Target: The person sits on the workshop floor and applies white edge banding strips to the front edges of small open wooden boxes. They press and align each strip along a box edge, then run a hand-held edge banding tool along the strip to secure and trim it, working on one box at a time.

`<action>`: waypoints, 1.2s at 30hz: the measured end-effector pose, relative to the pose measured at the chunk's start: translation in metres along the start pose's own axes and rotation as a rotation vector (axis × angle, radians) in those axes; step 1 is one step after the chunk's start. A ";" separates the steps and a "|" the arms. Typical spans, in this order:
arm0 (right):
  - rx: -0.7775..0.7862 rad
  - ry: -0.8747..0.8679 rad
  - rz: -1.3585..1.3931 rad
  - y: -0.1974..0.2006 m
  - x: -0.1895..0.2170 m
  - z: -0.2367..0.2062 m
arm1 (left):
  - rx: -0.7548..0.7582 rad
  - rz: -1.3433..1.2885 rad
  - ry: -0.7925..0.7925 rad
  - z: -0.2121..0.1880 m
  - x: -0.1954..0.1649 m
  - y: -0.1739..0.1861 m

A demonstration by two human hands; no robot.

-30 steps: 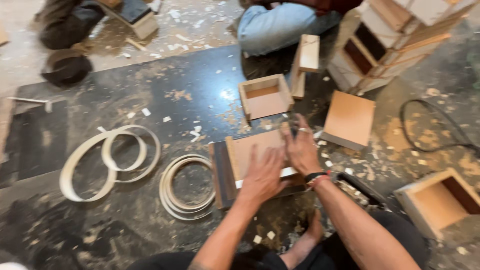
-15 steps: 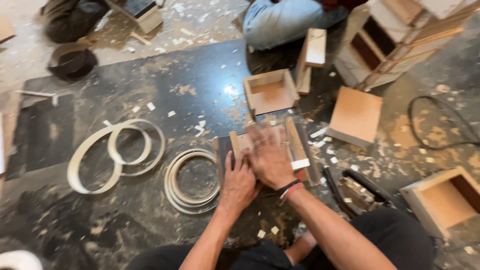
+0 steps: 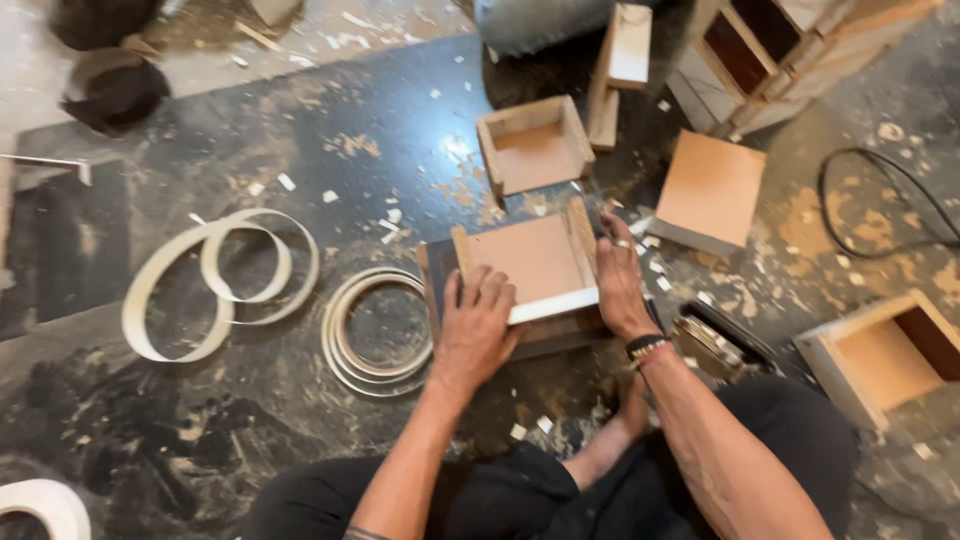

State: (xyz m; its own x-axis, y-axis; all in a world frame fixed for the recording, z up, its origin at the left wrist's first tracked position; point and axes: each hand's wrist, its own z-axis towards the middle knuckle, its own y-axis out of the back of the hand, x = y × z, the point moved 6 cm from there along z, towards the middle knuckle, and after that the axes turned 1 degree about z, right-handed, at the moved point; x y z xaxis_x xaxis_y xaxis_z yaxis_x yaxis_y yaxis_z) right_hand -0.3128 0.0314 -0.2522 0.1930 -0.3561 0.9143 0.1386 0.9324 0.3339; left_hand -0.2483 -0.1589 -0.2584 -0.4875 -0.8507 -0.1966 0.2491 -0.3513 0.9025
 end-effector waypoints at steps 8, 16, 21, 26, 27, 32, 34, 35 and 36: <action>0.052 -0.220 0.040 0.045 -0.032 -0.031 | -0.033 -0.048 0.008 -0.015 -0.023 -0.003; 0.001 -0.411 0.248 0.060 -0.056 -0.076 | -0.011 -0.034 0.008 -0.017 -0.026 -0.006; 0.078 -0.411 0.280 0.064 -0.052 -0.068 | -0.022 -0.043 0.017 -0.017 -0.024 -0.003; 0.172 -0.472 0.205 0.071 -0.052 -0.057 | -0.014 -0.055 0.026 -0.013 -0.021 0.001; 0.194 -0.485 0.167 0.071 -0.054 -0.056 | -0.025 -0.054 0.023 -0.013 -0.020 0.002; 0.296 -0.446 0.071 0.069 -0.055 -0.044 | -0.028 -0.049 0.017 -0.016 -0.020 -0.001; 0.322 -0.397 -0.130 0.070 -0.051 -0.037 | -0.031 -0.049 0.013 -0.017 -0.020 -0.002; 0.326 -0.361 -0.295 0.071 -0.047 -0.033 | -0.035 -0.046 0.010 -0.017 -0.020 -0.001; 0.330 -0.326 -0.459 0.071 -0.041 -0.031 | -0.033 -0.045 0.012 -0.017 -0.020 -0.001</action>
State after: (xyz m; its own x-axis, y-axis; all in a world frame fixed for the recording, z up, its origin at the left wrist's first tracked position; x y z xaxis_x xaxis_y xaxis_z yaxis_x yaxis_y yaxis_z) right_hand -0.2808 0.1104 -0.2731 -0.1268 -0.7336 0.6677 -0.1788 0.6790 0.7121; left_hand -0.2243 -0.1482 -0.2623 -0.4887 -0.8382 -0.2419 0.2544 -0.4022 0.8795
